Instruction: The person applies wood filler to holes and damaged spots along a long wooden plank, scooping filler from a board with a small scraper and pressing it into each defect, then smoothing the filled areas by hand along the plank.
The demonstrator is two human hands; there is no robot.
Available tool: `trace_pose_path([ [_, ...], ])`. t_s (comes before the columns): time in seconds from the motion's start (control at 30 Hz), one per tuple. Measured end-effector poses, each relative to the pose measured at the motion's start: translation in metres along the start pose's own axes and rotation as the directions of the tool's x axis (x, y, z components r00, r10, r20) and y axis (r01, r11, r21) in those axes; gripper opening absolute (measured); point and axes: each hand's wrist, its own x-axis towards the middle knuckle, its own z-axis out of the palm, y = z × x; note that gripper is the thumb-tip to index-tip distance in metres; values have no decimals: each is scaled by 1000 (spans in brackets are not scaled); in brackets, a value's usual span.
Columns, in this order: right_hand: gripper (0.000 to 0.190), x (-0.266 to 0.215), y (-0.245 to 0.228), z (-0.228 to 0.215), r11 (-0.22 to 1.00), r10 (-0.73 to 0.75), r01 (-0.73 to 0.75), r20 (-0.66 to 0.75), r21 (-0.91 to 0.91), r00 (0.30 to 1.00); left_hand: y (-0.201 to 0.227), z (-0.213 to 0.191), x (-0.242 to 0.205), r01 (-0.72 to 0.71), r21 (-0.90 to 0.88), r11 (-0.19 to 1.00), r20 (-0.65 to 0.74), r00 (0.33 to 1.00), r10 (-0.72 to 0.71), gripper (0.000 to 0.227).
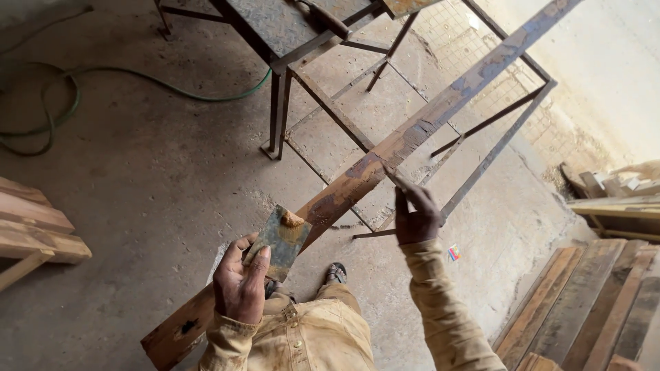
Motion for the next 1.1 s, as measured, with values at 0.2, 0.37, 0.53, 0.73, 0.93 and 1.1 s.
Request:
trace_pose_path([
  [0.2, 31, -43, -16, 12, 894, -400, 404, 61, -195, 914, -3, 5, -1, -15, 28, 1000, -2, 1000, 15, 31],
  [0.37, 28, -64, -3, 13, 997, -55, 48, -119, -61, 991, -3, 7, -4, -16, 45, 999, -1, 1000, 16, 30],
  [0.53, 24, -58, 45, 22, 885, 373, -302, -151, 354, 916, 3, 13, -6, -20, 95, 995, 1, 1000, 20, 31],
  [0.73, 27, -46, 67, 38, 764, 485, -303, -199, 569, 852, 9, 17, -8, -19, 151, 988, 0, 1000, 19, 29],
  [0.93, 25, -58, 83, 65, 770, 439, -257, -192, 585, 878, -4, 13, -9, -24, 111, 994, -10, 1000, 25, 28],
  [1.1, 34, -65, 63, 64, 785, 418, -339, -40, 518, 908, -15, 9, -8, -37, 75, 997, 1, 999, 37, 28],
])
